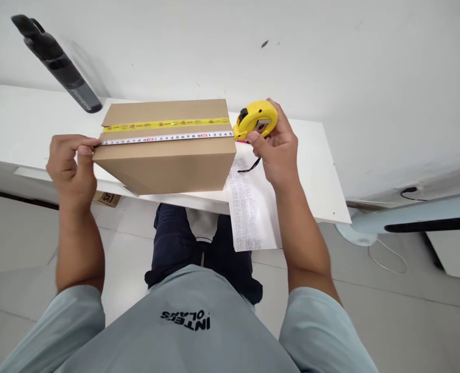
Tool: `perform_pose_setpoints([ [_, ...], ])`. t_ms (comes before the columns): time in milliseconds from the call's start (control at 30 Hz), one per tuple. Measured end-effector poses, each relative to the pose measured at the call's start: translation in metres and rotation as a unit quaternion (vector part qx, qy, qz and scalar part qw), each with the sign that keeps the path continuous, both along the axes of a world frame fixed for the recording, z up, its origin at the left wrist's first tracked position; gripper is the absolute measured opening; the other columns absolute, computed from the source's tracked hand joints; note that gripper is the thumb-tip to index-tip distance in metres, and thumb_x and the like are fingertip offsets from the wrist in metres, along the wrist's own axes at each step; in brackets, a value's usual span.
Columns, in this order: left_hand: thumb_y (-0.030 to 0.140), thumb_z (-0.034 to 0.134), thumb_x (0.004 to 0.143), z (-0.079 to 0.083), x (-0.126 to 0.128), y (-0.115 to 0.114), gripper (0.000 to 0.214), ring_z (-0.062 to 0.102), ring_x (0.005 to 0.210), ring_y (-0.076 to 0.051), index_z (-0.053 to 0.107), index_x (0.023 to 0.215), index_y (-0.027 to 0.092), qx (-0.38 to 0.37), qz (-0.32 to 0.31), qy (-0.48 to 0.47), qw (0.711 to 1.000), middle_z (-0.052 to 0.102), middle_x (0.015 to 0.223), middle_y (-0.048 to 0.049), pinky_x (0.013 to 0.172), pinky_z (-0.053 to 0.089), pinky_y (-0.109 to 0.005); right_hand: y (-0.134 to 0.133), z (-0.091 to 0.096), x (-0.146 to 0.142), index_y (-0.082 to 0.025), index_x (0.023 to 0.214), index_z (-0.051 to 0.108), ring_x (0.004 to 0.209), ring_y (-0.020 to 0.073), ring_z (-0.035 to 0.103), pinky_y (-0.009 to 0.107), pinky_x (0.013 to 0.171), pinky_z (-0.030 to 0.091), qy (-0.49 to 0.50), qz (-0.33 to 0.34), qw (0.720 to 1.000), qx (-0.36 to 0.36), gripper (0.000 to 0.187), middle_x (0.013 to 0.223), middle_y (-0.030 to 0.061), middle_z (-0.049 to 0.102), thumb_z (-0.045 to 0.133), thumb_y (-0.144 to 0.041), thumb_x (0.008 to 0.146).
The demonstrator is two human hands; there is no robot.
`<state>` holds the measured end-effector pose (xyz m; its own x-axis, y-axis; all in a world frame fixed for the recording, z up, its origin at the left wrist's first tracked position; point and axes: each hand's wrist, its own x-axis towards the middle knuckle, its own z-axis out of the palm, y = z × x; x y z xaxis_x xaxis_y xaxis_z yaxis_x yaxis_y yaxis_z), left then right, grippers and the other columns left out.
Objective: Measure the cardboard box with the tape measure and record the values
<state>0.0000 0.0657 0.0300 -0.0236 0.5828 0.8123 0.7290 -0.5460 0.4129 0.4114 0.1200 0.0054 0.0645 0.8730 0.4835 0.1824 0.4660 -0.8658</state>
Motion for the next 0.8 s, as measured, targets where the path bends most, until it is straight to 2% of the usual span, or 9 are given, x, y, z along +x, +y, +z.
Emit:
perform_pose_setpoints([
  [67,0.051,0.039,0.109,0.003,0.000,-0.003,0.051,0.066,0.103,-0.019,0.076,0.110,0.016,-0.007,-0.032,-0.017,0.999,0.071,0.106,-0.0097,0.096,0.053,-0.040,-0.002,0.002,0.000,-0.043,0.147,0.050,0.099,0.0243,0.061,0.035,0.061,0.056,-0.007,-0.002,1.000,-0.004,0.071,0.129,0.0051,0.064,0.077,-0.058,0.083],
  [133,0.054,0.042,0.108,0.005,-0.001,-0.005,0.051,0.065,0.103,-0.020,0.076,0.112,0.017,-0.009,-0.032,0.007,0.999,0.072,0.108,-0.0099,0.097,0.052,-0.041,-0.002,0.001,0.001,-0.044,0.149,0.049,0.101,0.0253,0.062,0.036,0.061,0.057,-0.011,-0.005,1.000,-0.002,0.073,0.128,0.0050,0.064,0.077,-0.059,0.083],
  [267,0.057,0.068,0.094,0.008,-0.005,-0.010,0.046,0.064,0.103,-0.022,0.074,0.118,0.019,-0.018,0.001,0.081,0.997,0.070,0.111,-0.0095,0.096,0.053,-0.042,0.003,-0.004,0.003,-0.044,0.148,0.048,0.103,0.0264,0.064,0.036,0.058,0.057,-0.006,-0.007,1.000,0.009,0.076,0.126,0.0043,0.063,0.077,-0.062,0.080],
  [367,0.060,0.080,0.083,0.013,-0.008,-0.012,0.064,0.063,0.101,-0.020,0.068,0.132,0.021,-0.064,-0.008,0.099,0.993,0.065,0.119,-0.0091,0.097,0.053,-0.041,0.004,-0.004,0.004,-0.043,0.148,0.048,0.104,0.0259,0.064,0.035,0.060,0.058,-0.010,-0.005,1.000,0.006,0.075,0.128,0.0046,0.063,0.077,-0.062,0.081],
  [433,0.064,0.078,0.083,0.015,-0.010,-0.010,0.072,0.062,0.098,-0.019,0.063,0.141,0.025,-0.100,-0.009,0.111,0.989,0.065,0.117,-0.0072,0.096,0.053,-0.040,0.004,-0.002,0.004,-0.042,0.147,0.049,0.105,0.0258,0.064,0.036,0.061,0.058,-0.013,0.001,1.000,0.003,0.073,0.127,0.0048,0.064,0.077,-0.060,0.082],
  [500,0.064,0.075,0.087,0.017,-0.014,-0.006,0.065,0.061,0.097,-0.019,0.065,0.139,0.027,-0.105,0.007,0.122,0.987,0.066,0.108,-0.0055,0.094,0.052,-0.040,0.003,0.001,0.005,-0.041,0.145,0.051,0.104,0.0254,0.064,0.037,0.062,0.059,-0.010,0.010,1.000,0.004,0.071,0.126,0.0045,0.065,0.079,-0.059,0.081],
  [567,0.059,0.075,0.089,0.018,-0.019,0.001,0.049,0.060,0.097,-0.020,0.074,0.125,0.026,-0.067,0.034,0.134,0.988,0.066,0.102,-0.0050,0.093,0.051,-0.040,0.001,0.005,0.005,-0.040,0.141,0.054,0.104,0.0248,0.063,0.037,0.064,0.059,-0.003,0.020,1.000,0.008,0.068,0.125,0.0041,0.066,0.080,-0.057,0.082],
  [667,0.045,0.078,0.089,0.017,-0.022,0.004,0.027,0.059,0.088,-0.019,0.080,0.108,0.026,0.039,0.039,0.183,0.982,0.068,0.094,-0.0041,0.087,0.050,-0.040,-0.008,0.012,0.004,-0.039,0.136,0.057,0.104,0.0253,0.063,0.039,0.066,0.059,0.012,0.020,0.999,0.026,0.061,0.123,0.0043,0.067,0.081,-0.056,0.082],
  [800,0.030,0.077,0.089,0.013,0.008,-0.018,0.032,0.061,0.091,-0.020,0.075,0.121,0.031,0.147,0.021,0.202,0.968,0.070,0.094,-0.0027,0.097,0.049,-0.044,-0.041,0.019,-0.008,-0.038,0.124,0.064,0.098,0.0244,0.067,0.040,0.069,0.060,0.064,0.005,0.997,0.040,0.047,0.115,0.0046,0.069,0.081,-0.053,0.083],
])
